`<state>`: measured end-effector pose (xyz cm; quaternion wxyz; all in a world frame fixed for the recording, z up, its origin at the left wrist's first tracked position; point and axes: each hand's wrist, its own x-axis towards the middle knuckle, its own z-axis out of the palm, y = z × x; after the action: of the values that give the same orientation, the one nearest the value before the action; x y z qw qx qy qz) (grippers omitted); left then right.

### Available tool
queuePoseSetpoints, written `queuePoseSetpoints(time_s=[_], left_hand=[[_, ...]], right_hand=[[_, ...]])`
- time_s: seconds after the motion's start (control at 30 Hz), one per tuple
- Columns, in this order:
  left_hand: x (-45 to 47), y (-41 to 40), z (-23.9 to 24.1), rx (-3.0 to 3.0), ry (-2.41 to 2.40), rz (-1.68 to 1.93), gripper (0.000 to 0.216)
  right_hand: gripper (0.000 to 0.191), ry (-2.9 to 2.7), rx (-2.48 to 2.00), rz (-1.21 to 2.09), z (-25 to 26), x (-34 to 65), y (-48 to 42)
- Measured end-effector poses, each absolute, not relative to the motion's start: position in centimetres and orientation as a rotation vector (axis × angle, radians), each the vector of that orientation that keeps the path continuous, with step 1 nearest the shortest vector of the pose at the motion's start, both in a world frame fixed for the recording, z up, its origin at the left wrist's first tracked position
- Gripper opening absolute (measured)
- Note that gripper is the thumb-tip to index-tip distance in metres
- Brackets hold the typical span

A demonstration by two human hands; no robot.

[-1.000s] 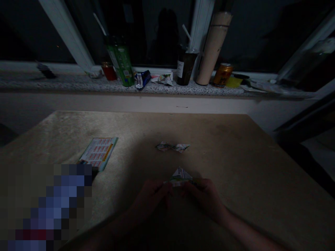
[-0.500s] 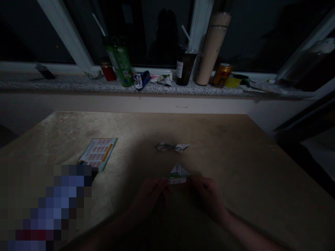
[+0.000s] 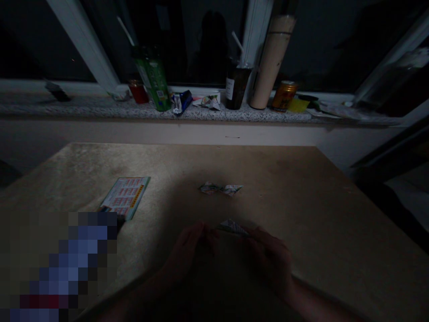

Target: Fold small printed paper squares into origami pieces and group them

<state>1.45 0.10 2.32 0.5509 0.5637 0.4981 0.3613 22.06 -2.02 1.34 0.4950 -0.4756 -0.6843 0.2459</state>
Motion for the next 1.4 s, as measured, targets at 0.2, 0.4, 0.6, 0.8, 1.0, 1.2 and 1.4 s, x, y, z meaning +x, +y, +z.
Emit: queuePoseSetpoints(time_s=[0.2, 0.4, 0.6, 0.8, 1.0, 1.2, 1.4], left_hand=[[1.3, 0.1, 2.1, 1.256, 1.301, 0.893, 0.045], [1.1, 0.0, 1.5, 1.074, 1.433, 0.945, 0.045], [1.2, -0.1, 1.5, 1.075, 0.989, 0.964, 0.047], [1.4, -0.3, 1.5, 1.084, 0.722, 0.911, 0.066], [1.5, -0.4, 1.9, 1.151, 0.858, 0.851, 0.061], [1.5, -0.4, 2.3, 1.086, 0.829, 0.842, 0.059], [1.8, 0.0, 2.7, 1.058, 0.907, 0.833, 0.07]], right_hand=[[0.027, -1.848, -0.909, 0.558, 1.2, 22.0, -1.8], [0.026, -1.939, -0.971, 0.646, 0.5, 22.1, -1.7], [0.026, -2.02, -0.873, 0.462, 0.4, 21.6, -1.5], [0.028, -2.102, -0.815, 0.285, 0.1, 21.3, -1.5], [0.032, -2.124, -0.822, 0.282, 0.1, 21.3, -1.5], [0.033, -2.125, -0.804, 0.325, 0.3, 21.3, -1.4], [0.039, -2.15, -0.766, 0.383, 0.2, 21.3, -1.6]])
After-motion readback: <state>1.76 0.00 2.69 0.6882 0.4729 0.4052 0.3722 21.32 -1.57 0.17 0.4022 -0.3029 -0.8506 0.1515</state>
